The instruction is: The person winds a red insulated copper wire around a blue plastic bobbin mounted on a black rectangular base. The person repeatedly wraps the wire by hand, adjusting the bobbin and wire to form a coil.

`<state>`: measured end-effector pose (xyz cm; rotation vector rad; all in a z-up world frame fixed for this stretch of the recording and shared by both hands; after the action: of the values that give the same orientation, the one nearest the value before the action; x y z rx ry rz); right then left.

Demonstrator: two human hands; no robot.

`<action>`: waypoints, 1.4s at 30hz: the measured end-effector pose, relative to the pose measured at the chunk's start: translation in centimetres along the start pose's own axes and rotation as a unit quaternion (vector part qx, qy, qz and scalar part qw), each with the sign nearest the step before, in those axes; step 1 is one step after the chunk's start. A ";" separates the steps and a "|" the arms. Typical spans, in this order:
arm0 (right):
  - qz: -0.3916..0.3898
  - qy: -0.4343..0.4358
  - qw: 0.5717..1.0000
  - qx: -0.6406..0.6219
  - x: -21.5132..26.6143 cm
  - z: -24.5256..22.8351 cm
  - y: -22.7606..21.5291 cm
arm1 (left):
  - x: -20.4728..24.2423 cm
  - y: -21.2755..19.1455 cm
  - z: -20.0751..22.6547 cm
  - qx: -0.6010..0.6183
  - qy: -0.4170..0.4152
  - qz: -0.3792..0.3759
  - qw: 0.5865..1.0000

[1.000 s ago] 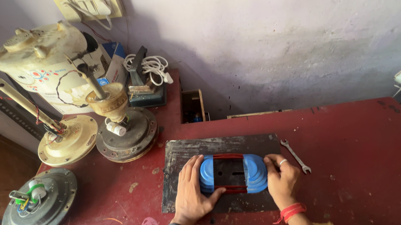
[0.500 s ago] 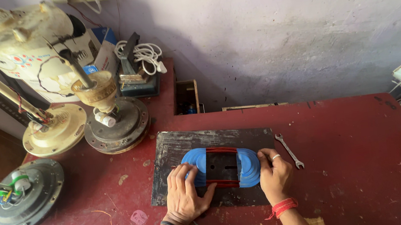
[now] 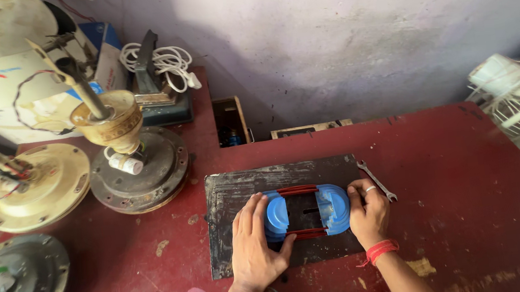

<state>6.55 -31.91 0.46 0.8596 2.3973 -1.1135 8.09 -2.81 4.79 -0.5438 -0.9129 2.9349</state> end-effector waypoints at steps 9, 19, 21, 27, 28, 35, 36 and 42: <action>0.006 -0.020 1.000 -0.003 -0.1 -0.2 0.0 | -0.4 -0.6 -0.3 0.025 -0.001 0.007 1.000; 0.022 -0.095 0.995 -0.023 -0.8 -2.8 -0.6 | -0.2 -0.4 -0.2 0.005 -0.008 0.014 1.000; 0.001 -0.055 0.998 -0.038 -0.7 -2.1 -0.3 | -0.1 -0.3 -0.2 0.000 -0.013 0.019 1.000; -0.037 -0.026 0.998 -0.051 -0.8 -1.7 -0.2 | -0.4 0.3 -1.1 0.019 -0.068 -0.020 0.997; -0.041 -0.036 0.996 -0.068 -1.0 -1.8 -0.1 | -0.4 0.4 -1.3 0.024 -0.071 -0.029 0.997; -0.011 -0.112 0.989 -0.093 -1.6 -2.4 -0.3 | -1.4 1.1 -5.7 0.271 -0.225 -0.178 0.919; -0.005 -0.125 0.987 -0.099 -1.5 -2.5 -0.5 | -2.4 1.4 -6.8 0.250 -0.277 -0.190 0.908; -0.017 -0.121 0.990 -0.074 -1.5 -2.5 -0.2 | -8.1 5.7 -5.7 -0.046 -0.251 -0.307 0.917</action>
<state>7.37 -30.69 2.97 0.5992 2.2659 -0.9750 18.06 -5.41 -0.16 0.4576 -1.0180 2.4647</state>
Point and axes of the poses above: each hand's wrist, its own x-axis away from the middle knuckle, its own y-axis out of the palm, z = x × y, the point moved 10 cm from there along -x, towards the middle knuckle, and after that the axes turned 13 degrees about -y, right-handed, at the moved point
